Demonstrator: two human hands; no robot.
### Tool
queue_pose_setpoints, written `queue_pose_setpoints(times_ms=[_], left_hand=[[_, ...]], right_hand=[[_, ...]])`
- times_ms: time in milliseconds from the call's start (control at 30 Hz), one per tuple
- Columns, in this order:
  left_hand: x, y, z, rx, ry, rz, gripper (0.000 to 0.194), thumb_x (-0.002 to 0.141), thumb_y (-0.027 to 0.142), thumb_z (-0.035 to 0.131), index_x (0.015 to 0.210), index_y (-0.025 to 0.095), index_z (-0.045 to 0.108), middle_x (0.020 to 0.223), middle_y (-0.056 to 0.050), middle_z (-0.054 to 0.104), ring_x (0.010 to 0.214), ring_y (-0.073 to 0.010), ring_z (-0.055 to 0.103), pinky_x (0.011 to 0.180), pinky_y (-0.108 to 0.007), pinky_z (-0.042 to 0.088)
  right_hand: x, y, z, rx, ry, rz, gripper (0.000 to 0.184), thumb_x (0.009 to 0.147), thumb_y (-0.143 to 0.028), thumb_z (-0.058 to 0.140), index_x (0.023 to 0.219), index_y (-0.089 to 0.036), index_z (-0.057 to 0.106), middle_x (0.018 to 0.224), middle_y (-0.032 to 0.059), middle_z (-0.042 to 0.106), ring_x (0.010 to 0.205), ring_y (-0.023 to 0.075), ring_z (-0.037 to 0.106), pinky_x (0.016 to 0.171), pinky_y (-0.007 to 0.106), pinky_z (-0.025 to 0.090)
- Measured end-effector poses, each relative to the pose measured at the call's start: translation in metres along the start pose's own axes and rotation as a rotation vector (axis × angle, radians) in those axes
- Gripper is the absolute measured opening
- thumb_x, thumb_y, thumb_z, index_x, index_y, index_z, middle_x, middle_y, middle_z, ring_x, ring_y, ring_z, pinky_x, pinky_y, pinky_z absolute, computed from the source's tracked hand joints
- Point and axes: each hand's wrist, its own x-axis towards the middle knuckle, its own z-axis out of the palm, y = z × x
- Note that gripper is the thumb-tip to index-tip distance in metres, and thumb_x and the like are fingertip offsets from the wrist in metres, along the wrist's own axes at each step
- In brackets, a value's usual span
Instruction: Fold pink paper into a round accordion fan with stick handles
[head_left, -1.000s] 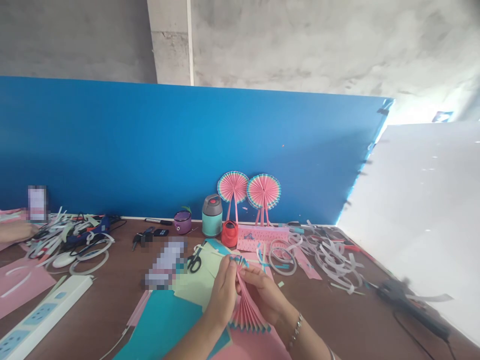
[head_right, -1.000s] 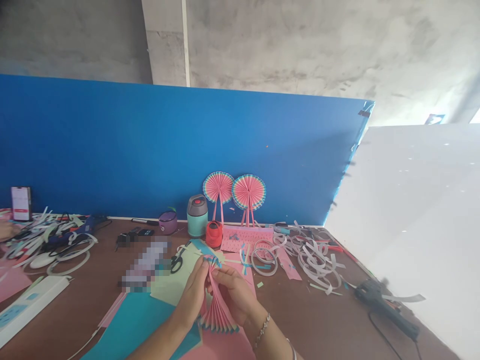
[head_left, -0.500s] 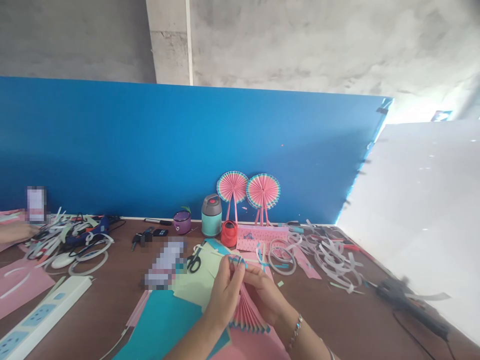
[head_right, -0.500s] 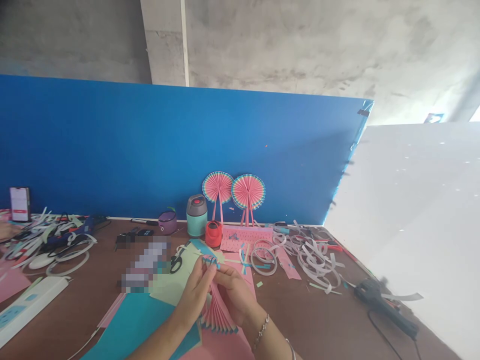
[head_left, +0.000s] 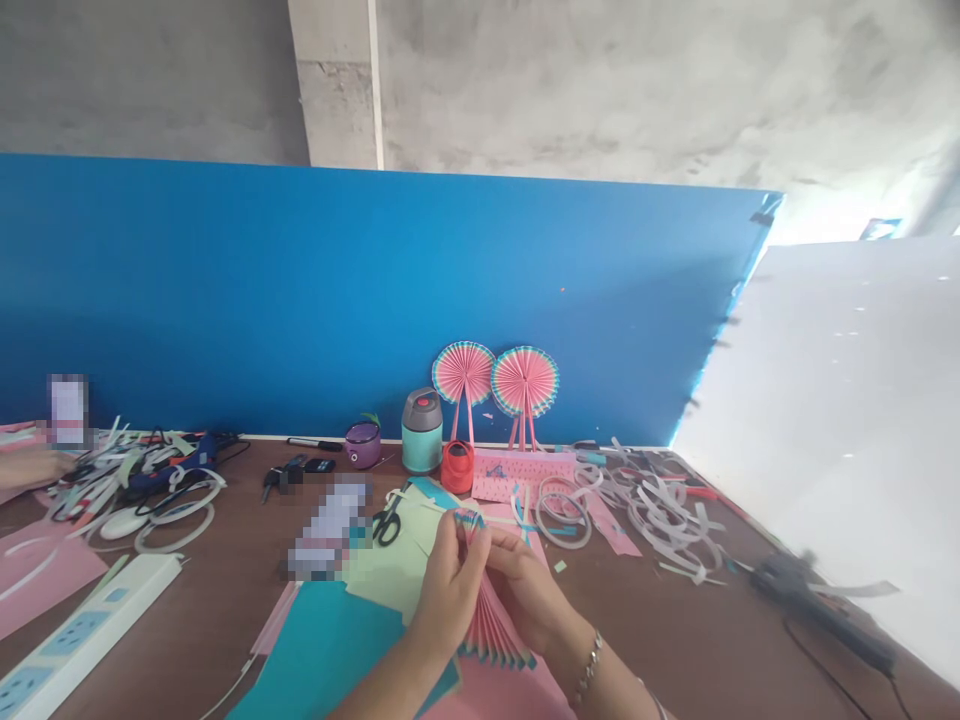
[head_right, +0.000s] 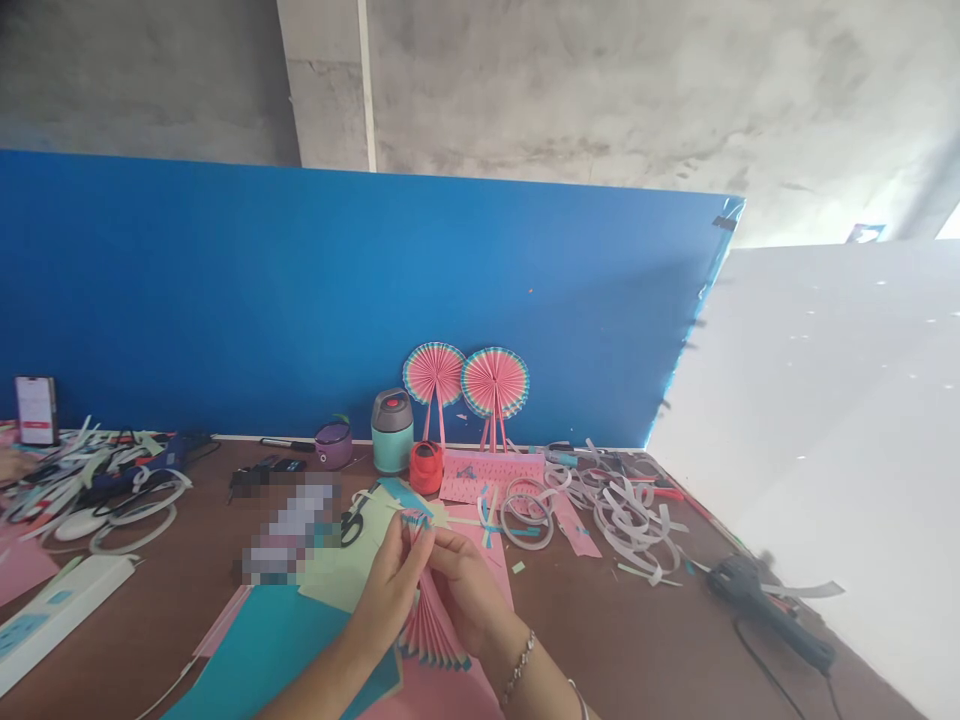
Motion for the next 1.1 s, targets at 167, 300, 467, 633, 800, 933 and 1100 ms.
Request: queue_pose_setpoints(times_ms=[167, 300, 467, 633, 800, 933, 1100], left_hand=[[0.0, -0.002, 0.001, -0.028, 0.019, -0.01, 0.025, 0.084, 0.044, 0.051, 0.095, 0.021, 0.05, 0.078, 0.001, 0.052, 0.076, -0.0167, 0.05, 0.079, -0.028, 0.041], [-0.001, 0.003, 0.001, -0.049, 0.001, -0.025, 0.023, 0.085, 0.043, 0.05, 0.092, 0.021, 0.05, 0.078, 0.0, 0.051, 0.078, -0.0169, 0.05, 0.08, -0.029, 0.041], [-0.001, 0.012, 0.0, -0.146, -0.033, -0.056, 0.021, 0.083, 0.04, 0.053, 0.091, 0.021, 0.05, 0.082, -0.001, 0.053, 0.086, -0.0181, 0.052, 0.084, -0.029, 0.042], [0.002, 0.014, -0.003, -0.4, -0.058, -0.202, 0.013, 0.082, 0.032, 0.049, 0.088, 0.021, 0.05, 0.072, 0.003, 0.047, 0.066, -0.0119, 0.048, 0.065, -0.022, 0.042], [0.003, 0.02, -0.004, -0.539, -0.027, -0.296, 0.009, 0.08, 0.031, 0.049, 0.08, 0.022, 0.051, 0.06, 0.005, 0.043, 0.052, -0.0089, 0.043, 0.057, -0.02, 0.041], [0.004, 0.021, -0.003, -0.528, 0.094, -0.416, 0.026, 0.079, 0.043, 0.056, 0.096, 0.024, 0.054, 0.064, 0.003, 0.053, 0.068, -0.0148, 0.058, 0.063, -0.023, 0.046], [0.006, 0.002, -0.003, -0.504, 0.141, -0.445, 0.047, 0.076, 0.048, 0.059, 0.117, 0.026, 0.05, 0.102, -0.004, 0.064, 0.108, -0.0211, 0.056, 0.087, -0.027, 0.044]], right_hand=[[0.001, 0.003, -0.002, 0.008, 0.064, -0.017, 0.02, 0.062, -0.027, 0.08, 0.061, -0.013, 0.064, 0.059, 0.0018, 0.064, 0.065, 0.0176, 0.061, 0.071, 0.031, 0.046], [0.002, 0.004, -0.003, 0.025, 0.054, -0.007, 0.019, 0.061, -0.025, 0.079, 0.065, -0.013, 0.066, 0.057, 0.0013, 0.063, 0.062, 0.0163, 0.06, 0.069, 0.03, 0.046], [0.001, 0.002, -0.002, 0.042, 0.031, -0.011, 0.02, 0.062, -0.025, 0.079, 0.069, -0.012, 0.066, 0.056, 0.0005, 0.061, 0.057, 0.0141, 0.058, 0.064, 0.028, 0.044], [0.001, 0.0, -0.004, 0.027, 0.025, 0.014, 0.021, 0.062, -0.026, 0.079, 0.071, -0.012, 0.066, 0.055, -0.0001, 0.059, 0.051, 0.0104, 0.053, 0.056, 0.023, 0.04], [0.003, -0.002, -0.008, 0.009, 0.074, 0.006, 0.022, 0.059, -0.025, 0.081, 0.07, -0.013, 0.066, 0.061, -0.0005, 0.061, 0.05, 0.0071, 0.052, 0.056, 0.02, 0.039], [0.004, -0.002, -0.009, 0.007, 0.071, -0.009, 0.025, 0.059, -0.024, 0.08, 0.077, -0.013, 0.068, 0.065, 0.0001, 0.063, 0.051, 0.0073, 0.052, 0.057, 0.021, 0.04], [0.005, 0.0, -0.009, 0.042, 0.075, -0.015, 0.024, 0.06, -0.024, 0.08, 0.076, -0.014, 0.066, 0.062, 0.0006, 0.062, 0.056, 0.0104, 0.055, 0.062, 0.023, 0.042]])
